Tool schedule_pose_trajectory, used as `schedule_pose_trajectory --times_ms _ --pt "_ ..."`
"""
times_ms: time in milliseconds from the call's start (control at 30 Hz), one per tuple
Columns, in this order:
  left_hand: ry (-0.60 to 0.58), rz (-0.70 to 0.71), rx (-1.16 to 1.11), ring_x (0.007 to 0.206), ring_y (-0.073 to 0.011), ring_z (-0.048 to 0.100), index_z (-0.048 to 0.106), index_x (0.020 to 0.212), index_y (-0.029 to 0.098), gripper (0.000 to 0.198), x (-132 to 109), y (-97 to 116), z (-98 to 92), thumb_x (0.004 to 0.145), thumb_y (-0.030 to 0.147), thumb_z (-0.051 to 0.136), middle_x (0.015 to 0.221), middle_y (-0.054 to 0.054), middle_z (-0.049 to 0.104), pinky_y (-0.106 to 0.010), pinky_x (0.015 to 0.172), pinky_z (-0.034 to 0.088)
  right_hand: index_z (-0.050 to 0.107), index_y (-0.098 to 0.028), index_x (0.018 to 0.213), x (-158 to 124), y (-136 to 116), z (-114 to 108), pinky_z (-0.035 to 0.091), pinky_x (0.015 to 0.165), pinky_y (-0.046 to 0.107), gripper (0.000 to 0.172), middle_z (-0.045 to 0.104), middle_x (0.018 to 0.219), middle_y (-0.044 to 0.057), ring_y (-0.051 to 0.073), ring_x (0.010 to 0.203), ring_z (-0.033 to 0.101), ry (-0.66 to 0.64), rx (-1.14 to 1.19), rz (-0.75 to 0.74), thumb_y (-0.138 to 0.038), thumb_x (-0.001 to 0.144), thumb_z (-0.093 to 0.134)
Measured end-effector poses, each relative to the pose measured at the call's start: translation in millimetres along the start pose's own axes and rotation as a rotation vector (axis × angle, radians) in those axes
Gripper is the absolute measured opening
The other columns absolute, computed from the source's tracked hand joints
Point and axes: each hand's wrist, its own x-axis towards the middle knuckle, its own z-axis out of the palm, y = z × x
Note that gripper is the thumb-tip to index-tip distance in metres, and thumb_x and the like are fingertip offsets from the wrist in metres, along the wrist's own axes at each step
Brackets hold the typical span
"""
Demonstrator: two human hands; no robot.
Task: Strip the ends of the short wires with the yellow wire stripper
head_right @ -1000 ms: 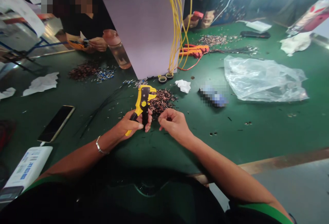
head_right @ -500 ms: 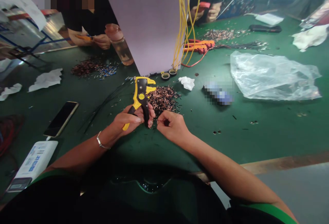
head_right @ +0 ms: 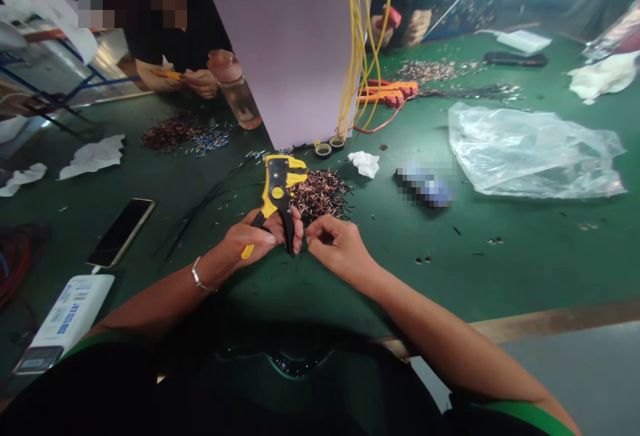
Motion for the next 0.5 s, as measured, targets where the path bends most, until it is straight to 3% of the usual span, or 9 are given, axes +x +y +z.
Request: schedule_pose_trajectory --times_ms 300,500 --pt "-0.023 0.003 -0.008 0.087 -0.027 0.068 0.06 0.109 0.012 0.048 -1.4 -4.5 -1.8 0.061 0.014 0.06 0.095 -0.013 0.07 -0.042 0.077 0.054 0.061 -0.02 0.064 -0.6 -2.0 3.8 0.043 0.053 0.025 0.012 0.063 0.057 -0.002 0.01 0.052 0.053 -0.016 -0.032 0.0 -0.023 0.073 0.055" --pt "0.005 0.016 -0.036 0.083 -0.0257 0.067 0.061 0.106 0.013 0.05 -2.2 -8.9 -1.4 0.056 0.012 0.061 0.095 -0.012 0.069 -0.038 0.073 0.053 0.058 -0.021 0.063 -4.6 -5.0 9.2 0.045 0.053 0.024 0.013 0.066 0.059 -0.002 0.011 0.052 0.055 0.054 -0.153 -0.133 -0.02 0.074 0.052"
